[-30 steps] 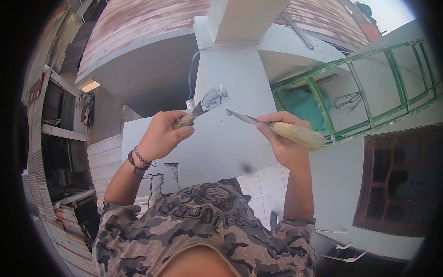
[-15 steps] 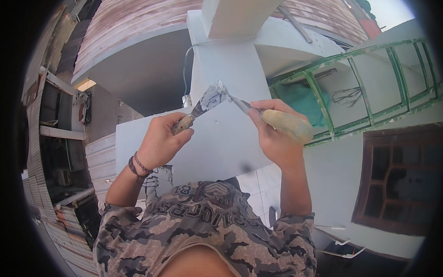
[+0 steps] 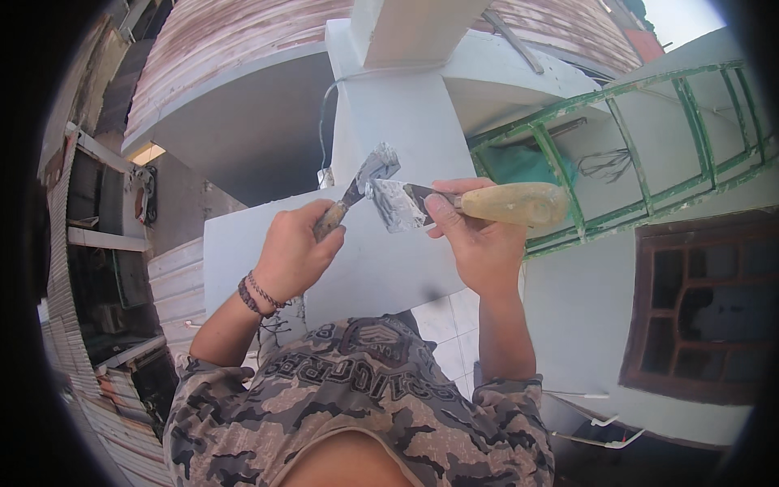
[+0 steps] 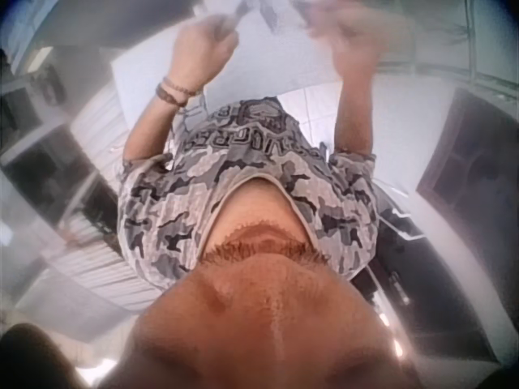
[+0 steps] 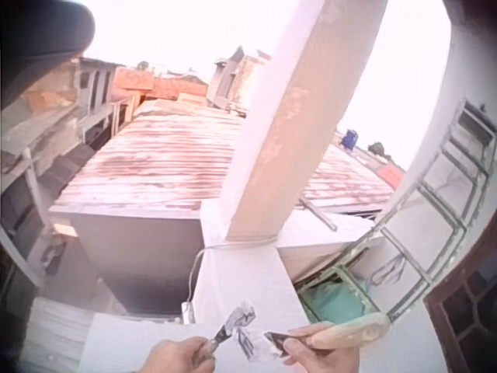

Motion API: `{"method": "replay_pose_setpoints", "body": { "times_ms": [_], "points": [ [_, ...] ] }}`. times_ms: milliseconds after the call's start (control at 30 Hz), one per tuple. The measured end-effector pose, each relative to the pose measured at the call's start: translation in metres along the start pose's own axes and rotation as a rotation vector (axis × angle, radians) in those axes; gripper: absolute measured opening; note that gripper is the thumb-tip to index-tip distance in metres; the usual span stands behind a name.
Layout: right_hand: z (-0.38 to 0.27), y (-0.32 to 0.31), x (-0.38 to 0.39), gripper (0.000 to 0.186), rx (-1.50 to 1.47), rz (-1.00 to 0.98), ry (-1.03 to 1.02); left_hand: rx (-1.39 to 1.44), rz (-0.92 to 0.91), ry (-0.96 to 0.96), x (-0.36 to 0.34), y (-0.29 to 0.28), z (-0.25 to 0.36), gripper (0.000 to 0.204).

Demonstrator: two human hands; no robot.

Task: The person uses two putty knives to apply and smooth white plaster onto a vertical column and adjacent wall. They repeatedly transfer material between the knives and spread it along the surface, working on edges and flat areas.

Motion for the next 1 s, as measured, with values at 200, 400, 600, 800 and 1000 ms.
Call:
{"method": "replay_pose_setpoints", "body": {
  "times_ms": [200, 400, 600, 800, 1000],
  "points": [
    [0.047, -0.017, -0.030, 0.024, -0.443, 0.082, 0.487, 0.073, 0.138, -0.141, -0.019, -0.026, -0.048, 0.025],
    [0.077, -0.004, -0.063, 0.023, -0.693, 0.123, 0.637, 0.561, 0.325, -0.352, -0.029, -0.056, -0.090, 0.021],
    [0.027, 0.041, -0.126, 0.031, -0.424, 0.181, -0.094, 0.720, 0.371, -0.508, -0.022, -0.053, -0.127, 0.024],
    [-0.009, 0.096, -0.167, 0.026, 0.309, 0.211, -1.045, 0.760, 0.256, -0.553, -0.021, -0.047, -0.136, 0.029],
    [0.001, 0.139, -0.186, 0.044, 0.688, -0.051, -1.589, 0.756, 0.183, -0.614, -0.022, -0.048, -0.133, 0.029]
  ]
}}
Point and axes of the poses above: each hand's wrist, its own x-axis away from the middle knuckle, its own y-axis out of the palm, z = x × y, the point moved 4 cm from there along -x, towards the middle knuckle, and after that the axes turned 13 degrees about z, right-handed, at the moved point
